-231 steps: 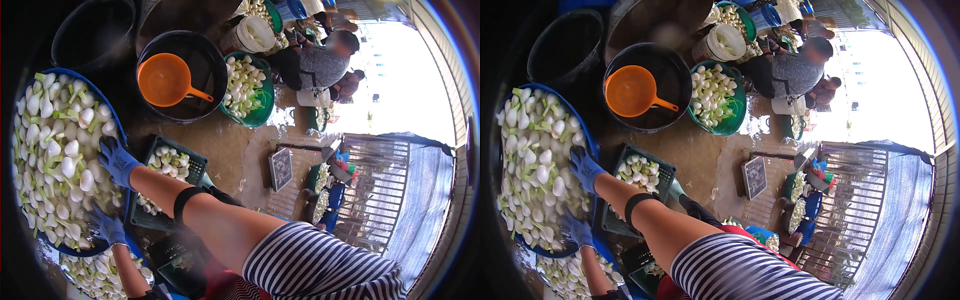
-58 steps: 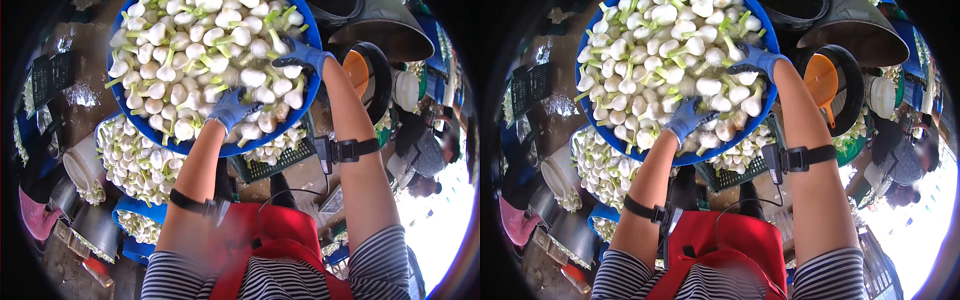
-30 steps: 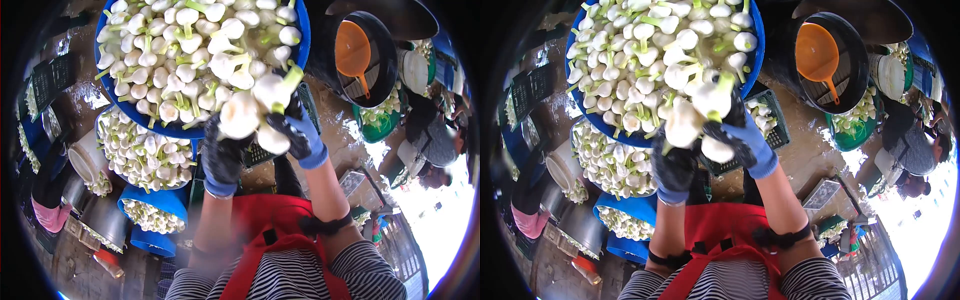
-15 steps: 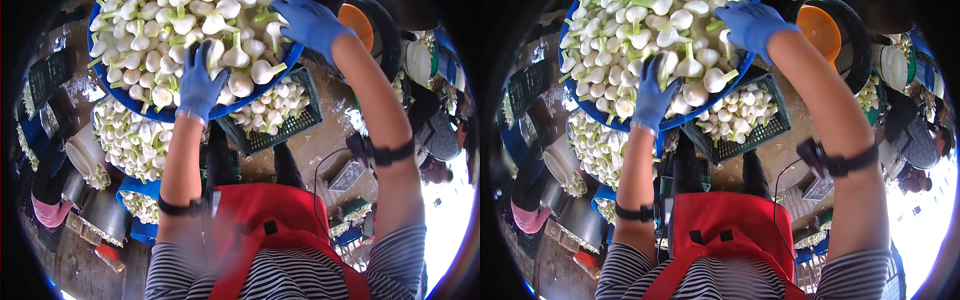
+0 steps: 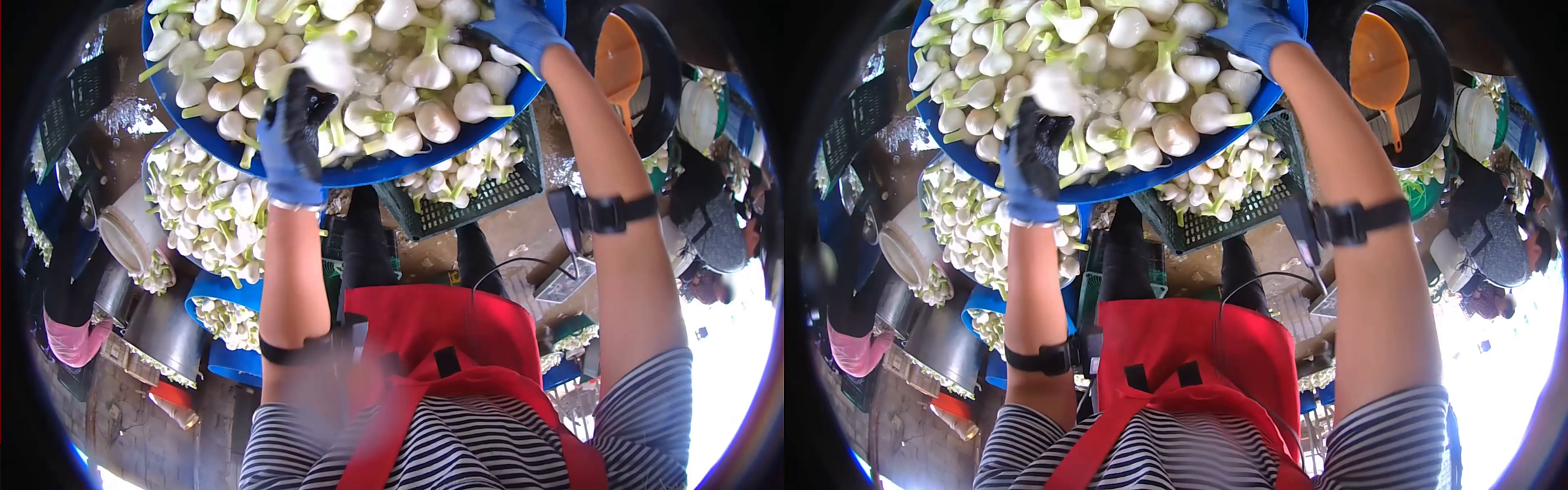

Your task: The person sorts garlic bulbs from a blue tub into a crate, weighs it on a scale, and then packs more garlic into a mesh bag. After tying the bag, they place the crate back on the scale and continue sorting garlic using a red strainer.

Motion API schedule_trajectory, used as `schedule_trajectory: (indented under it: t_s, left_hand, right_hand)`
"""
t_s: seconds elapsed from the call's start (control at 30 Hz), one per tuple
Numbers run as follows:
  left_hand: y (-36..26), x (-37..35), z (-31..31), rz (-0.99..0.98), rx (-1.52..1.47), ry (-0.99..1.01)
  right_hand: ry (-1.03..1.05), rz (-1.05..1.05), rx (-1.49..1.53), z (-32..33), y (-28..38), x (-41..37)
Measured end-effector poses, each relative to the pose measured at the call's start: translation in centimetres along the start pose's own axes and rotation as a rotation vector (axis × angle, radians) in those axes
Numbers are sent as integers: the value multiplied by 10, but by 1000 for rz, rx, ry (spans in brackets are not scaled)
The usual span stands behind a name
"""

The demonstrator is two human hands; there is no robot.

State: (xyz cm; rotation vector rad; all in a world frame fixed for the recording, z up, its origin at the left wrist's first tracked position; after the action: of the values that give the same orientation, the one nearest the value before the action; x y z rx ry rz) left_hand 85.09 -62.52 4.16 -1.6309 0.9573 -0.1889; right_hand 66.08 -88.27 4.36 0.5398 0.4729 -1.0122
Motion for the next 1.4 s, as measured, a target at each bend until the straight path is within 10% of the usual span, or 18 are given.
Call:
schedule_trajectory:
  t_s: [0.07,0.13,0.2,0.27,0.33,0.4,0.5,0.67,0.73,0.8,1.0,1.03,1.13,1.17,1.23,1.27,1.33,1.4]
  left_hand:
    - [-20,-9,-3,199,-92,24]
    - [-25,-26,-19,213,207,181]
    - [0,-44,-44,264,547,426]
    - [25,-51,-71,-236,1125,671]
    - [47,-36,-96,2,1536,1062]
    - [94,-28,-94,-94,1547,715]
    - [96,-17,-92,64,1590,832]
    - [52,-54,-67,-306,1358,614]
    - [36,-67,-56,-349,1301,514]
    - [32,-78,-41,-285,1178,503]
    - [12,-98,-34,-375,450,150]
    - [2,-107,-30,-20,32,-84]
    - [-16,-105,8,-124,-288,-204]
    - [-20,-103,21,-32,-291,-276]
    - [-28,-106,46,117,-433,-287]
    - [-31,-109,50,189,-534,-260]
    - [-15,-130,51,-127,617,25]
    - [-5,-154,34,503,-515,-338]
  right_hand:
    - [-25,-126,217,25,-1,-30]
    - [230,171,790,-3,-32,-31]
    - [411,219,475,29,7,-79]
    - [773,41,251,8,27,-75]
    - [673,222,-87,-36,34,-61]
    - [794,79,-189,-44,44,-38]
    - [833,4,-276,-49,46,-29]
    - [888,97,-57,-27,42,-50]
    - [847,585,-40,-60,20,-34]
    - [1064,72,193,-65,30,-39]
    - [1094,-7,435,-42,62,-72]
    - [933,791,832,-90,34,-49]
    - [954,155,585,-47,47,-85]
    - [822,284,700,-63,40,-89]
    - [1267,35,809,-13,50,-129]
    - [967,210,674,-28,38,-138]
    - [459,506,220,-32,30,-174]
    - [449,362,40,-20,40,-191]
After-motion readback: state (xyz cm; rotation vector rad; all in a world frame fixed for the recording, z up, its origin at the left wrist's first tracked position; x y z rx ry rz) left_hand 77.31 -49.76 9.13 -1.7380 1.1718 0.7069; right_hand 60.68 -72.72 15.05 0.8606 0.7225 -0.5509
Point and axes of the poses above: each hand's wrist, its own x-axis towards the middle knuckle, its own z-axis out of the back of the hand, y = z × x, the point moved 1 cm from there along x, towards the middle knuckle, and after that the axes turned 8 degrees about -z, right-handed, at the moved point
